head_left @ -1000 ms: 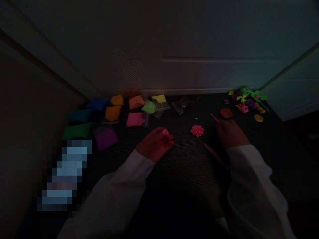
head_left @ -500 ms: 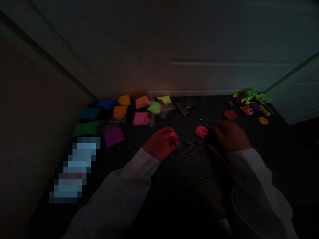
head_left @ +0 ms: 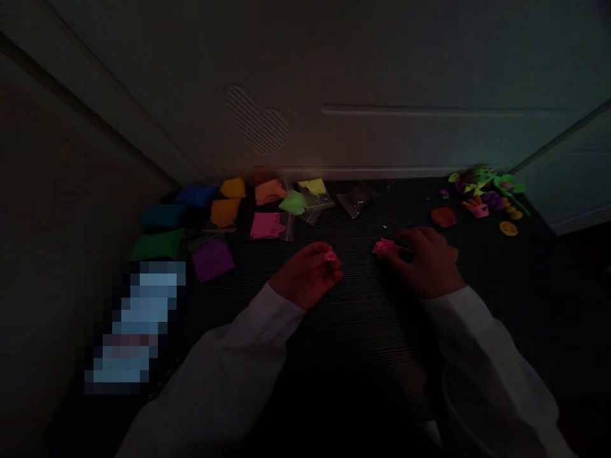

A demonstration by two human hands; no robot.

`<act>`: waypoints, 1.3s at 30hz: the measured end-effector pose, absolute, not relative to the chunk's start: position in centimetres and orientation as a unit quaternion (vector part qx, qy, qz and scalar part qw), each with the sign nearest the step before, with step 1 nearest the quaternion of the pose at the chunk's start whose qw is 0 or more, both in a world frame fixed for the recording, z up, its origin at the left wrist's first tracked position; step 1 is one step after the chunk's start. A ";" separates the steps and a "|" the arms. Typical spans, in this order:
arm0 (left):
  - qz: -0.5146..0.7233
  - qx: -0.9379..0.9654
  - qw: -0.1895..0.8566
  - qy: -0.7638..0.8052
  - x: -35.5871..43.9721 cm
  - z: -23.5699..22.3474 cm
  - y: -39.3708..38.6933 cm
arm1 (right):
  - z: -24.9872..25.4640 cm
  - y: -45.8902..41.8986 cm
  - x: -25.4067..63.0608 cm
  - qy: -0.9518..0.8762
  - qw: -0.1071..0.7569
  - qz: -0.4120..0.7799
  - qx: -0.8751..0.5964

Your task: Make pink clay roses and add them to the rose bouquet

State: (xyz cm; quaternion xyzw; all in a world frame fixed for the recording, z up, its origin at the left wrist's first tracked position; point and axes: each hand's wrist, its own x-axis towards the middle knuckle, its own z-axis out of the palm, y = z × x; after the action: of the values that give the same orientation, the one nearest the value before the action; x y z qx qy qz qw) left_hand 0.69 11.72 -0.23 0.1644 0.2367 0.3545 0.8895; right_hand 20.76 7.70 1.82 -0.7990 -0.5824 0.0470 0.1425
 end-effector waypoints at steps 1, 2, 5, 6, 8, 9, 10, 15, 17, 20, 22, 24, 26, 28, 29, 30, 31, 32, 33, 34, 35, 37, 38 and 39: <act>0.355 0.164 0.889 0.237 0.7 -0.2 11.7 | 1.9 7.7 20.8 -0.577 0.144 0.047 -0.803; 0.356 0.165 0.888 0.238 0.7 -0.2 11.7 | 2.1 7.6 21.0 -0.572 0.139 0.055 -0.806; 0.359 0.167 0.886 0.242 0.7 -0.2 11.7 | 2.3 7.4 21.7 -0.562 0.078 0.110 -0.816; 0.359 0.167 0.885 0.244 0.8 -0.2 11.7 | 2.3 7.3 22.1 -0.562 0.053 0.124 -0.816; 0.358 0.165 0.885 0.247 0.8 -0.2 11.7 | 2.2 7.2 22.6 -0.564 0.023 0.125 -0.816; 0.358 0.164 0.885 0.247 0.8 -0.2 11.7 | 2.2 7.2 22.8 -0.568 0.023 0.120 -0.814; 0.359 0.164 0.885 0.247 0.8 -0.2 11.7 | 2.1 7.2 22.9 -0.572 0.029 0.116 -0.812; 0.357 0.163 0.887 0.243 0.9 -0.2 11.7 | 2.0 7.5 22.1 -0.578 0.092 0.144 -0.798; 0.357 0.161 0.887 0.245 0.9 -0.2 11.8 | 1.9 7.5 21.7 -0.594 0.110 0.137 -0.785; 0.356 0.160 0.887 0.246 0.9 -0.2 11.8 | 1.5 7.6 21.6 -0.607 0.131 0.120 -0.774; 0.354 0.161 0.888 0.246 0.9 -0.2 11.8 | 1.2 7.6 21.6 -0.601 0.154 0.130 -0.774; 0.354 0.163 0.887 0.247 0.9 -0.2 11.8 | 1.2 7.6 21.5 -0.581 0.179 0.157 -0.778; 0.356 0.163 0.885 0.251 0.9 -0.2 11.7 | 1.4 7.5 21.3 -0.565 0.212 0.193 -0.774; 0.356 0.163 0.884 0.254 0.9 -0.2 11.7 | 1.8 7.4 20.8 -0.562 0.253 0.246 -0.748; 0.356 0.163 0.884 0.255 0.9 -0.2 11.7 | 2.1 7.4 20.6 -0.563 0.277 0.280 -0.727; 0.355 0.164 0.884 0.257 0.9 -0.2 11.7 | 2.4 7.3 20.3 -0.560 0.304 0.319 -0.702; 0.355 0.166 0.883 0.259 0.9 -0.2 11.7 | 2.7 7.2 20.0 -0.554 0.332 0.362 -0.673; 0.353 0.167 0.883 0.260 0.9 -0.1 11.7 | 2.9 7.1 19.8 -0.542 0.359 0.405 -0.642; 0.352 0.167 0.883 0.262 0.9 -0.1 11.7 | 3.2 6.9 19.5 -0.527 0.385 0.445 -0.613; 0.352 0.169 0.883 0.263 0.9 -0.1 11.7 | 3.5 6.7 19.3 -0.508 0.408 0.479 -0.588; 0.352 0.170 0.882 0.263 0.9 -0.1 11.6 | 3.8 6.6 19.1 -0.490 0.423 0.509 -0.568; 0.356 0.172 0.880 0.263 0.9 -0.1 11.5 | 4.3 6.2 18.7 -0.456 0.438 0.560 -0.535; 0.358 0.174 0.879 0.262 0.9 -0.1 11.5 | 4.4 6.1 18.6 -0.443 0.440 0.584 -0.518; 0.358 0.177 0.879 0.259 0.9 -0.1 11.4 | 4.6 5.9 18.5 -0.433 0.442 0.606 -0.500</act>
State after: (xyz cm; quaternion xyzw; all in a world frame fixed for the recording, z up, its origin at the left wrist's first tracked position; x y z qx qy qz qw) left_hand 0.93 11.38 -0.05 0.1774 0.2592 0.3584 0.8792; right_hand 18.45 5.94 4.57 -0.5004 -0.4328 0.6059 0.4418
